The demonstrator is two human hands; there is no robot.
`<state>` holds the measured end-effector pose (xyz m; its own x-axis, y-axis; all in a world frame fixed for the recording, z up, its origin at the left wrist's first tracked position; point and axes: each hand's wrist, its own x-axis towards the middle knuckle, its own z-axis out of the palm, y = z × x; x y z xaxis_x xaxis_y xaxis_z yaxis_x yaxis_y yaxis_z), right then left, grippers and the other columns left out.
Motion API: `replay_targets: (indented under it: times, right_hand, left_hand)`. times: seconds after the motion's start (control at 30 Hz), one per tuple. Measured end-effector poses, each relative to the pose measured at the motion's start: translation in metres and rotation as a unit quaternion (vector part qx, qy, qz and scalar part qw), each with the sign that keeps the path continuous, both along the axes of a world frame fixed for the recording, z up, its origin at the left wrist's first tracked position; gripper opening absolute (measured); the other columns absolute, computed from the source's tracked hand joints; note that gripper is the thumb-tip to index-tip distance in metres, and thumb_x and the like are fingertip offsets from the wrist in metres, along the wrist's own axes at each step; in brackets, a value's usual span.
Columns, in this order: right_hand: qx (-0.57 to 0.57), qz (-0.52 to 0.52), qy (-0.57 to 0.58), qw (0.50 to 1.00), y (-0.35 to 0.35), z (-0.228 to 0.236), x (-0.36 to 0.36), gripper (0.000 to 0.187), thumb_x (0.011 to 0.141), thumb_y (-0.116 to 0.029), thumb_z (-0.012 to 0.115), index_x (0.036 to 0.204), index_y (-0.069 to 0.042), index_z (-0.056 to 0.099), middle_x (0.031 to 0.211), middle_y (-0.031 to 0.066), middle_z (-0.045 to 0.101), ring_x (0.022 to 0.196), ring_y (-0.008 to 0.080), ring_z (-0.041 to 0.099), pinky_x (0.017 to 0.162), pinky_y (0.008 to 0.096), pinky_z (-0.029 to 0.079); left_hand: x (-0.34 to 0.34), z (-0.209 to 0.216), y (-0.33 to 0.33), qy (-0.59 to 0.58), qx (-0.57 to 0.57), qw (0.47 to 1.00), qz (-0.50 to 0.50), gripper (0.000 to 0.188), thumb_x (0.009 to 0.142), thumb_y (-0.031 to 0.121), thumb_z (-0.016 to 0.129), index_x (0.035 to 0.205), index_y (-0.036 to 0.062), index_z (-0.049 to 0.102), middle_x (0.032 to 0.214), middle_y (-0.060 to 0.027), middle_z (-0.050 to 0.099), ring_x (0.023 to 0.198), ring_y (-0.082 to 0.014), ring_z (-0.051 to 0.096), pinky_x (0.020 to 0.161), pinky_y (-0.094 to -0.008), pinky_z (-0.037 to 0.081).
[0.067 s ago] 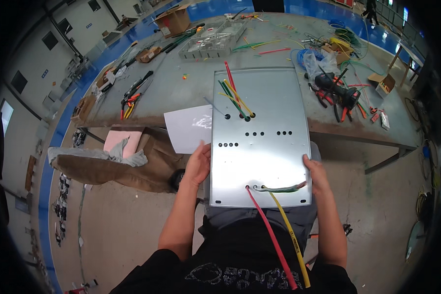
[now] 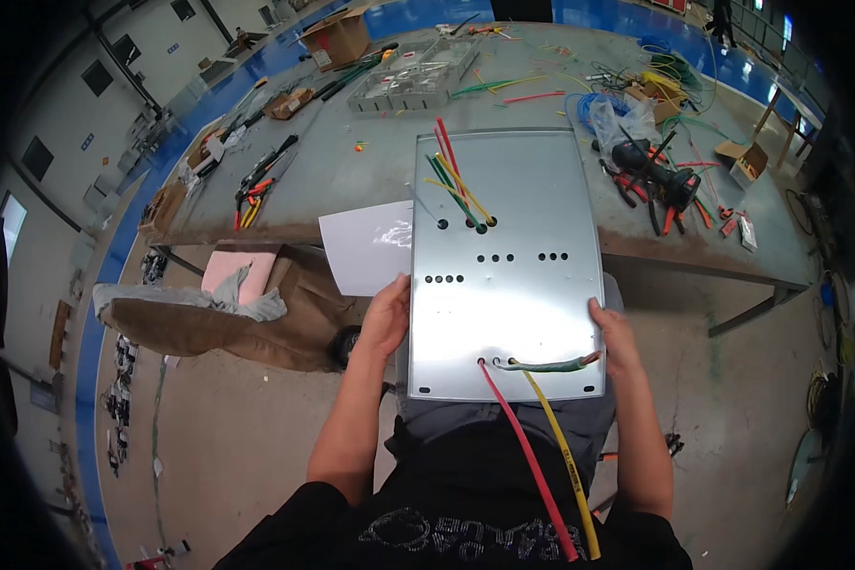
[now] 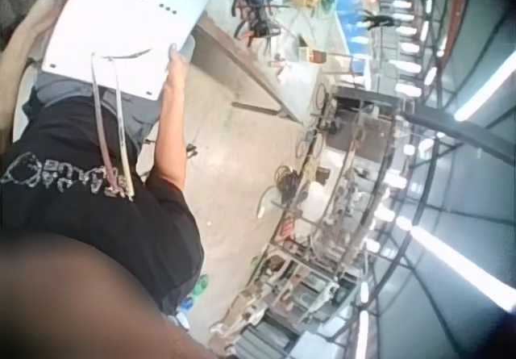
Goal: The person assembles an electrical control panel by hand, connecting various colored wires to terminal blocks and circuit breakers. They use a power drill to secure components and pliers to strip and cut wires, following a schematic placed on the workbench.
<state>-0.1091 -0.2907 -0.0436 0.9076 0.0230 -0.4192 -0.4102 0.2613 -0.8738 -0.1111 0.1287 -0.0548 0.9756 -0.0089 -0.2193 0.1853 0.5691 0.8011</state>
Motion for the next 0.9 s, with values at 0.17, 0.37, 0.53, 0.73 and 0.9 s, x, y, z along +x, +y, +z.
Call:
replay_targets:
  times: [0.17,0.37,0.53,0.73,0.9]
  right_hand:
    - [-0.055,-0.026,-0.034,0.998,0.002,-0.016,0.003,0.046,0.105,-0.040,0.069,0.107,0.005,0.075,0.098,0.0115,0.078,0.085,0.0186,0.075,0.078,0.0326,0.059]
    - [-0.091,-0.046,-0.071,0.992,0.000,-0.044,-0.004,0.053,0.108,-0.047,0.063,0.116,0.004,0.075,0.117,0.0089,0.075,0.102,0.0156,0.069,0.091,0.0322,0.055]
    - [0.024,0.008,-0.037,0.999,-0.007,-0.055,-0.001,0.051,0.113,-0.047,0.053,0.120,-0.001,0.074,0.106,0.0054,0.074,0.093,0.0157,0.071,0.084,0.0304,0.058]
    - [0.121,-0.028,0.013,0.992,0.032,0.013,-0.024,0.047,0.112,-0.048,0.054,0.123,-0.005,0.071,0.103,0.0053,0.075,0.090,0.0172,0.073,0.080,0.0344,0.060]
    - [0.186,-0.002,0.008,0.982,0.020,-0.044,-0.022,0.052,0.112,-0.048,0.053,0.126,-0.001,0.071,0.104,0.0077,0.075,0.092,0.0201,0.069,0.080,0.0342,0.056]
  left_hand:
    - [-0.012,0.029,-0.022,-0.023,0.026,0.999,0.033,0.042,0.102,0.010,0.070,0.139,-0.0068,0.064,0.126,-0.0130,0.073,0.116,-0.0197,0.069,0.102,-0.0341,0.055]
    - [-0.022,0.089,-0.042,-0.112,0.108,0.988,0.012,0.055,0.099,0.010,0.069,0.149,-0.0081,0.056,0.136,-0.0174,0.070,0.122,-0.0227,0.068,0.110,-0.0361,0.051]
    - [-0.032,0.176,-0.055,-0.318,0.238,0.910,-0.123,0.051,0.101,0.013,0.064,0.147,-0.0078,0.060,0.139,-0.0152,0.070,0.127,-0.0239,0.065,0.113,-0.0355,0.046]
    - [-0.019,0.238,-0.083,-0.425,0.294,0.828,-0.217,0.044,0.104,0.008,0.059,0.147,-0.0039,0.061,0.129,-0.0122,0.072,0.118,-0.0183,0.065,0.102,-0.0328,0.050]
    - [-0.016,0.232,-0.101,-0.423,0.251,0.834,-0.249,0.043,0.105,0.005,0.057,0.147,-0.0041,0.061,0.123,-0.0084,0.074,0.105,-0.0130,0.065,0.094,-0.0296,0.052]
